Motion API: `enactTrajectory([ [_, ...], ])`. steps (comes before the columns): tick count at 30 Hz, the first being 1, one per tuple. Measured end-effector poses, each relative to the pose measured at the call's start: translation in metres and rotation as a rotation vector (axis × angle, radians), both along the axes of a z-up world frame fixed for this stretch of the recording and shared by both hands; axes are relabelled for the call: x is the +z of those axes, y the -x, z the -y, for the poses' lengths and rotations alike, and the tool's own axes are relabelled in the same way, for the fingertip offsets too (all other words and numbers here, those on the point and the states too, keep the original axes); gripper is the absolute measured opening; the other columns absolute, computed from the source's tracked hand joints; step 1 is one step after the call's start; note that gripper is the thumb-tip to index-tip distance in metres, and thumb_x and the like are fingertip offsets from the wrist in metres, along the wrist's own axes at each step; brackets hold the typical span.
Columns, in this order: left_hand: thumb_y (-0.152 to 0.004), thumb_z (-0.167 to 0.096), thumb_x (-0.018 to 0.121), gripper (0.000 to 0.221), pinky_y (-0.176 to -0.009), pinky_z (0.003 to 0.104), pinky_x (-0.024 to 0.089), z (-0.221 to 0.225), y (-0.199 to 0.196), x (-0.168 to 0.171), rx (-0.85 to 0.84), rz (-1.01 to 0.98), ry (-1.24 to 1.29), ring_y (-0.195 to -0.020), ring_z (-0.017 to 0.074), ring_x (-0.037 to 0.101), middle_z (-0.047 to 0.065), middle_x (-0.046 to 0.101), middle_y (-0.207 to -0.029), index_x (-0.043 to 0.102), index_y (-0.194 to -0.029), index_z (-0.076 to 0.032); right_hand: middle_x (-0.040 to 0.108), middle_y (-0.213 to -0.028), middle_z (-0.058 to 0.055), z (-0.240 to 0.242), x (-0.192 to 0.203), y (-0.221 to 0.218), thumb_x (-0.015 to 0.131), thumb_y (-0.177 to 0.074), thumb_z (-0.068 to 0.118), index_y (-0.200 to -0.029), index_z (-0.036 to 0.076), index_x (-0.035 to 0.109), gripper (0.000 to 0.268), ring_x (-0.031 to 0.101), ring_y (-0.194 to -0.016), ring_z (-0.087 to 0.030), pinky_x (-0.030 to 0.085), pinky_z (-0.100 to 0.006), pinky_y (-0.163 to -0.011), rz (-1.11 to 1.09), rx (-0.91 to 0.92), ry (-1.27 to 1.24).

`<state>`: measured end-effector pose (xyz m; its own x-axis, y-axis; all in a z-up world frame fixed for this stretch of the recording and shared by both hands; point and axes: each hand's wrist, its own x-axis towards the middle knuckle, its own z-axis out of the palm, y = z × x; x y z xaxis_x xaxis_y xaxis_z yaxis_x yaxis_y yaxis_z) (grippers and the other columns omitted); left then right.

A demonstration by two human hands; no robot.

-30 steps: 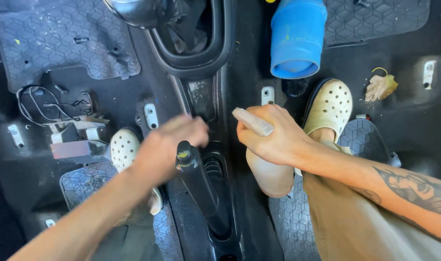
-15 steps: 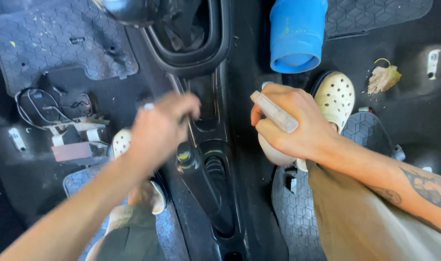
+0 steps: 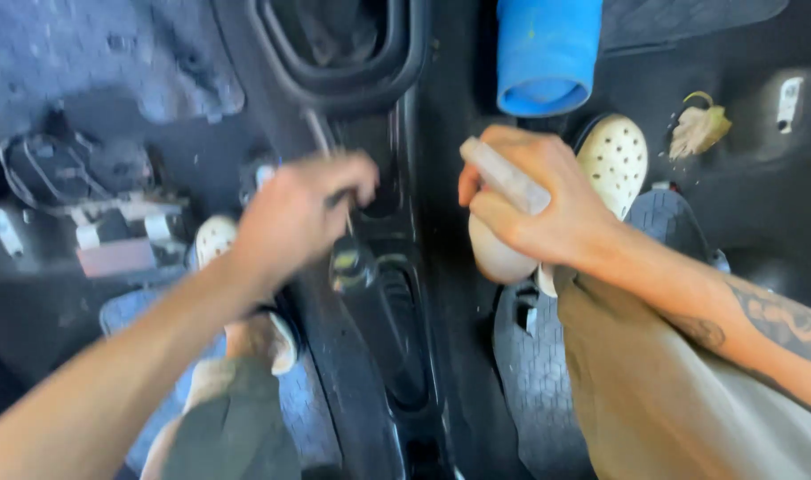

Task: Detailing and cleaning the center console and gear shift area of a car with removed seats.

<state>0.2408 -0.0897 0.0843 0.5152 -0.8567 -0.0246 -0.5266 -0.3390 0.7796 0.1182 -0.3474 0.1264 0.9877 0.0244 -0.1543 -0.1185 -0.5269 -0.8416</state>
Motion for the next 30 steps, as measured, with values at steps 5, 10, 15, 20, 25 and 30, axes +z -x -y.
enactTrajectory([
  [5,-0.077,0.012,0.063,0.025,-0.101,0.040,0.058,-0.013,0.002,-0.013,0.009,0.094,0.191,-0.118,0.0318,0.070,0.010,0.072,-0.118,0.059,-0.094,-0.006,0.061,-0.085,-0.010,-0.008,0.003,0.002,0.061,-0.077,0.009,-0.081,0.006,0.068,0.009,0.065,-0.078,-0.029,0.050,-0.040,-0.068,0.068,0.073,0.014],
  [10,-0.071,0.006,0.071,0.026,-0.096,0.039,0.059,-0.004,0.006,-0.007,-0.119,0.102,0.102,-0.112,0.0298,0.071,0.008,0.074,-0.112,0.057,-0.088,-0.007,0.062,-0.083,-0.010,-0.009,0.003,-0.007,0.061,-0.075,0.010,-0.080,0.006,0.067,0.009,0.066,-0.078,-0.029,0.052,-0.039,-0.069,0.051,0.082,-0.001],
  [15,-0.077,0.010,0.070,0.028,-0.103,0.037,0.052,-0.002,0.008,-0.018,-0.002,0.281,0.174,-0.125,0.0339,0.066,0.010,0.071,-0.125,0.054,-0.092,-0.007,0.064,-0.084,-0.010,-0.013,0.001,-0.005,0.061,-0.075,0.010,-0.078,0.006,0.069,0.009,0.066,-0.075,-0.029,0.051,-0.039,-0.067,0.027,0.107,0.001],
  [20,-0.072,0.007,0.072,0.032,-0.099,0.041,0.056,-0.007,0.007,-0.002,-0.058,0.026,0.076,-0.116,0.0336,0.068,0.011,0.071,-0.118,0.059,-0.098,-0.007,0.063,-0.084,-0.009,-0.013,0.004,-0.009,0.061,-0.075,0.009,-0.079,0.005,0.069,0.010,0.066,-0.072,-0.027,0.051,-0.038,-0.066,-0.007,0.095,-0.006],
  [25,-0.071,0.007,0.067,0.029,-0.103,0.043,0.056,-0.010,-0.009,-0.016,-0.107,0.293,0.265,-0.121,0.0363,0.066,0.011,0.071,-0.120,0.050,-0.090,-0.006,0.063,-0.085,-0.009,-0.016,0.001,-0.007,0.061,-0.076,0.008,-0.081,0.005,0.068,0.010,0.066,-0.075,-0.026,0.051,-0.038,-0.068,0.013,0.079,0.014],
  [30,-0.071,0.012,0.062,0.029,-0.079,0.043,0.058,-0.005,0.004,-0.010,-0.140,0.038,0.034,-0.098,0.0305,0.071,0.007,0.070,-0.094,0.057,-0.089,-0.010,0.064,-0.085,-0.009,-0.017,0.001,-0.011,0.061,-0.075,0.009,-0.080,0.005,0.068,0.010,0.067,-0.077,-0.027,0.052,-0.037,-0.068,-0.003,0.103,-0.002],
])
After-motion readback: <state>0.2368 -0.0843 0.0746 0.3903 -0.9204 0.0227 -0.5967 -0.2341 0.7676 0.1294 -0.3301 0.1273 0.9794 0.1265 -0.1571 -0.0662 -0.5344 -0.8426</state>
